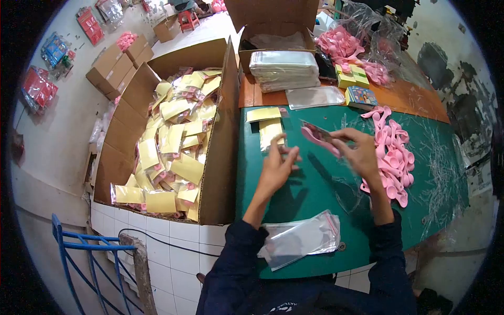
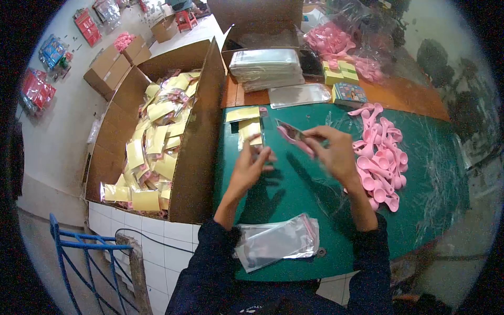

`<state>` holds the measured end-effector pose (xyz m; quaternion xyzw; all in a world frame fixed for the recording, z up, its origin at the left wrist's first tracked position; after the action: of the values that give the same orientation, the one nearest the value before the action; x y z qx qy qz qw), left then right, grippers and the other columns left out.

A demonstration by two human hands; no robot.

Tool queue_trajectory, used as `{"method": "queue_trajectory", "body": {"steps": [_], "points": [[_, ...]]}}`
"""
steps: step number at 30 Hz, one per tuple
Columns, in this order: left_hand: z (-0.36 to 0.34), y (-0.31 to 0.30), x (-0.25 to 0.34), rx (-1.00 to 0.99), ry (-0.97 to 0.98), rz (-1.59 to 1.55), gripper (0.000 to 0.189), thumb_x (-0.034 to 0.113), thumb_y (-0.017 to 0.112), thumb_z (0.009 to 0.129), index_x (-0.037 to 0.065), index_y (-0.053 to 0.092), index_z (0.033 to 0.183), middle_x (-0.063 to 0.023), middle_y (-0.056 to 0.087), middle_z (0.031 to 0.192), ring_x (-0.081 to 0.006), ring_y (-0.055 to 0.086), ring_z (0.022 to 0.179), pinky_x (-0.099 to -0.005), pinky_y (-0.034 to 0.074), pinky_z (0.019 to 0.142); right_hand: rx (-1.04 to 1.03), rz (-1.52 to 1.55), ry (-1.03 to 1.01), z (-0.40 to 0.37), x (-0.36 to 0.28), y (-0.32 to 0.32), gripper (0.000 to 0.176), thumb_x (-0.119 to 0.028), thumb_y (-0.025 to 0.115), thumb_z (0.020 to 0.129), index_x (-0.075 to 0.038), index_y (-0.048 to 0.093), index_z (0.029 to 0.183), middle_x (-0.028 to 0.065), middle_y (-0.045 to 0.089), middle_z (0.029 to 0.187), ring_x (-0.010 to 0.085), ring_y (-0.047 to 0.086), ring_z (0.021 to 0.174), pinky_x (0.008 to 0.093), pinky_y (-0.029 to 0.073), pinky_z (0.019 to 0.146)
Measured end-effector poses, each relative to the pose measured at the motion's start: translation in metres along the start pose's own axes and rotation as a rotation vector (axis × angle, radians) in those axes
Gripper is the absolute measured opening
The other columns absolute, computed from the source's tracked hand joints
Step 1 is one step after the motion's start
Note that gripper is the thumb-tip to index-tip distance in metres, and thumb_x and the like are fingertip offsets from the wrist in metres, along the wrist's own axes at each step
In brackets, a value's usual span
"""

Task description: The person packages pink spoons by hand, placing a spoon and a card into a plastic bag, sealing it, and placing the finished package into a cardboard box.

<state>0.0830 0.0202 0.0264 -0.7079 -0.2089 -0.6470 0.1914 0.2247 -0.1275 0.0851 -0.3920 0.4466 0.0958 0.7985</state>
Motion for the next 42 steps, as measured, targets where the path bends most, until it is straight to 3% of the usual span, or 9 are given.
{"method": "queue_trajectory", "body": {"steps": [3,8,15,29,34,37,39,41,42], "points": [[-0.025,0.006,-0.015,-0.304,-0.313,-0.521,0.062,0.022,0.039,0.096,0.009,-0.003,0.14,-0.0189,0.06,0.1,-0.0225,0.062,0.089,-0.0348,0.053,0.074,-0.296,-0.074,-0.156,-0.008,0.0,0.017,0.034,-0.017,0.069,0.073,-0.001,0.061,0.103,0.0143,0.063,0.09,0.0246,0.063,0.076,0.0318,0.049,0.07],[-0.04,-0.001,-0.036,-0.257,-0.315,-0.364,0.064,0.012,0.042,0.094,0.012,-0.002,0.141,-0.0191,0.058,0.105,-0.0229,0.061,0.091,-0.0347,0.053,0.076,-0.636,-0.192,-0.253,-0.023,-0.003,0.033,0.036,-0.016,0.07,0.072,-0.005,0.058,0.103,0.0122,0.055,0.098,0.0273,0.057,0.088,0.0343,0.046,0.075],[-0.064,-0.004,-0.032,-0.271,-0.305,-0.306,0.056,0.009,0.041,0.094,0.012,0.01,0.141,-0.0211,0.061,0.099,-0.0241,0.063,0.089,-0.0335,0.054,0.076,-0.806,-0.213,-0.278,-0.038,-0.001,0.039,0.026,-0.013,0.07,0.07,-0.005,0.053,0.088,0.0107,0.051,0.091,0.0293,0.055,0.084,0.0374,0.045,0.07],[-0.059,0.0,-0.049,-0.165,-0.296,-0.276,0.058,0.01,0.051,0.09,0.01,0.02,0.139,-0.0138,0.064,0.087,-0.0175,0.064,0.076,-0.0303,0.054,0.068,-0.69,-0.16,-0.35,-0.055,-0.005,0.059,0.018,-0.014,0.066,0.071,-0.004,0.052,0.076,0.0113,0.053,0.076,0.0326,0.055,0.076,0.0415,0.044,0.066],[-0.06,0.003,-0.047,-0.072,-0.112,0.033,0.063,0.003,0.054,0.085,0.008,0.022,0.138,-0.0138,0.066,0.084,-0.0169,0.065,0.072,-0.0281,0.054,0.067,-0.694,-0.042,-0.478,-0.059,-0.006,0.061,0.017,-0.014,0.066,0.073,-0.005,0.052,0.075,0.0089,0.052,0.073,0.0252,0.054,0.069,0.0361,0.043,0.063],[-0.062,0.005,-0.044,-0.046,-0.101,-0.022,0.061,0.002,0.055,0.083,0.006,0.025,0.137,-0.0146,0.067,0.086,-0.0176,0.066,0.073,-0.0272,0.053,0.066,-0.918,0.28,-0.14,-0.056,-0.011,0.028,0.018,-0.014,0.068,0.075,-0.005,0.053,0.077,0.005,0.05,0.072,0.0172,0.049,0.067,0.0306,0.041,0.063],[-0.064,0.005,-0.038,-0.062,-0.107,-0.052,0.058,0.003,0.054,0.083,0.006,0.029,0.134,-0.0139,0.067,0.086,-0.0172,0.066,0.073,-0.0267,0.053,0.064,-0.879,0.364,-0.109,-0.038,0.0,-0.022,0.017,-0.011,0.069,0.075,-0.004,0.053,0.078,0.0026,0.049,0.074,0.0126,0.046,0.07,0.0267,0.039,0.065],[-0.067,0.004,-0.027,-0.094,-0.095,0.023,0.052,0.004,0.054,0.083,0.005,0.033,0.132,-0.0121,0.067,0.086,-0.0156,0.066,0.072,-0.0261,0.052,0.062,-0.729,0.406,0.038,-0.02,0.038,-0.088,0.014,-0.01,0.064,0.078,-0.003,0.052,0.077,0.0034,0.048,0.075,0.0122,0.049,0.074,0.0276,0.04,0.066],[-0.068,0.003,-0.029,-0.097,-0.085,0.044,0.047,0.004,0.053,0.084,0.004,0.037,0.128,-0.0111,0.067,0.085,-0.0148,0.065,0.072,-0.0256,0.051,0.061,-0.399,0.34,0.066,-0.009,0.053,-0.108,0.011,-0.013,0.058,0.08,-0.003,0.054,0.079,0.0049,0.049,0.073,0.0169,0.051,0.072,0.0311,0.041,0.067]]}}
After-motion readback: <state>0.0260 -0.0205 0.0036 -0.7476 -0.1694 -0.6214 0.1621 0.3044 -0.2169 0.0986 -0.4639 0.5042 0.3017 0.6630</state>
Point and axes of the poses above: each hand's wrist, its own z-axis towards the middle knuckle, its own y-axis out of the palm, x = y × z, the point moved 1 cm from there along z, towards the middle knuckle
